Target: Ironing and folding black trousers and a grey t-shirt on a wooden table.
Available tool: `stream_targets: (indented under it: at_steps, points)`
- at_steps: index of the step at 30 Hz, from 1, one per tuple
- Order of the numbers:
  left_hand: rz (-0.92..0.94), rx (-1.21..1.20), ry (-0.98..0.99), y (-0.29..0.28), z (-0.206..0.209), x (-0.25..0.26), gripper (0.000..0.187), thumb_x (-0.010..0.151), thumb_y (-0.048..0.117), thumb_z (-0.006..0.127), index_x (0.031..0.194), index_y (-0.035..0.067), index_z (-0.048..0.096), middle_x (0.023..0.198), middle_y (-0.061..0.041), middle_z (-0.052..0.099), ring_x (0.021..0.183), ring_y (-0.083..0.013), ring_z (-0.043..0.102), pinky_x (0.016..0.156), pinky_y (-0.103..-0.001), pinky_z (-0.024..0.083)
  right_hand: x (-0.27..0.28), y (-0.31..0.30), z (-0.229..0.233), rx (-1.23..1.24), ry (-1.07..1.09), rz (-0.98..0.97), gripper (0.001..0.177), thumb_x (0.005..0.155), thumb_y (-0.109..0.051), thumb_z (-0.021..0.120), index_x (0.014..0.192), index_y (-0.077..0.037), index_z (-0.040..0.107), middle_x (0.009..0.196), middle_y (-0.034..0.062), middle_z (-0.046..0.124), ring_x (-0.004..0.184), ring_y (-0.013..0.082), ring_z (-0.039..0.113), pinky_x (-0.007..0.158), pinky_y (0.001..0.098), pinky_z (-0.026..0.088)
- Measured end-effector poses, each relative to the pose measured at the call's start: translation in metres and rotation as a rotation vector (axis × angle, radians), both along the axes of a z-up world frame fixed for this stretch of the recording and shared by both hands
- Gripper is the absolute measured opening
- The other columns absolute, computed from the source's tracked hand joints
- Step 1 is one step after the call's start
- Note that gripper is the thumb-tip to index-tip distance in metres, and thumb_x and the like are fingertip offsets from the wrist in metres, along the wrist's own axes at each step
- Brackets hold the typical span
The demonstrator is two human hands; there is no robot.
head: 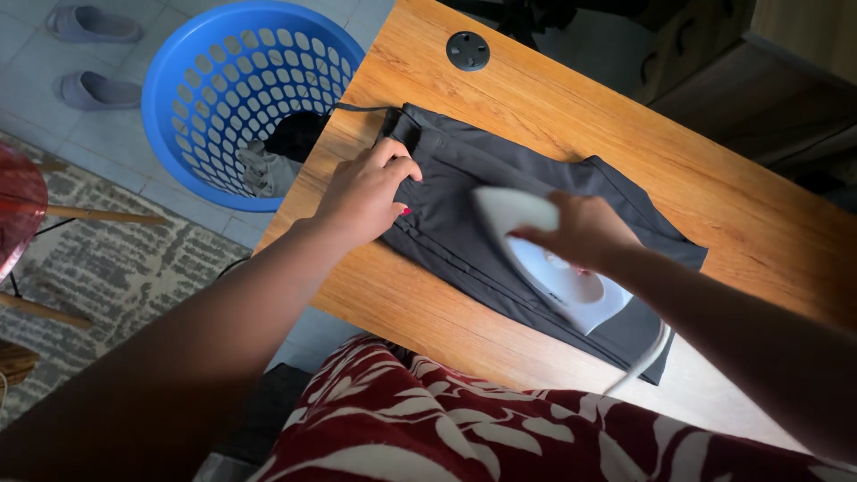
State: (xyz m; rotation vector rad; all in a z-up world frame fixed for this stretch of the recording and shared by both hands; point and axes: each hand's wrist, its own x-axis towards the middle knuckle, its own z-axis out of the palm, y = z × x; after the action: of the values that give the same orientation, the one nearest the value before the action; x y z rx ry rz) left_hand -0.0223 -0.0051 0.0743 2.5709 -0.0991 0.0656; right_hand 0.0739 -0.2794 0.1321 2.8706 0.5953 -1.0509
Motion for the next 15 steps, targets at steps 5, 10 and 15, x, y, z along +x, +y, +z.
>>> stream_targets:
  at_steps: [5,10,15]
  points:
    - [-0.017,0.192,-0.154,-0.031,0.012,0.009,0.045,0.068,0.021,0.089,0.106,0.012,0.066,0.135,-0.009,0.050,0.136,-0.0316,0.042,0.112,-0.058,0.028,0.002,-0.020,-0.005,0.007,-0.008,-0.220,0.078,0.087,-0.064,0.061,0.139,-0.006,0.053,0.078,0.0133,0.076,0.052,0.0191,0.073,0.053,0.0346,0.064]
    - [-0.224,0.303,-0.083,-0.062,-0.020,0.026,0.079,0.078,0.043,0.082,0.141,0.007,0.049,0.161,-0.011,0.030,0.153,-0.0288,0.019,0.122,-0.059,0.010,0.010,-0.018,-0.013,-0.031,-0.093,-0.067,0.083,0.087,-0.070,0.060,0.138,-0.005,0.053,0.077,0.0129,0.076,0.055,0.0199,0.073,0.056,0.0340,0.062]
    - [-0.223,0.557,0.276,-0.065,-0.024,0.031,0.114,0.080,0.069,0.067,0.162,0.007,0.017,0.171,-0.011,0.006,0.158,-0.0247,-0.001,0.120,-0.063,-0.006,0.034,-0.029,-0.033,-0.023,-0.137,-0.171,0.087,0.087,-0.074,0.059,0.134,-0.001,0.056,0.077,0.0122,0.075,0.057,0.0188,0.074,0.057,0.0336,0.062]
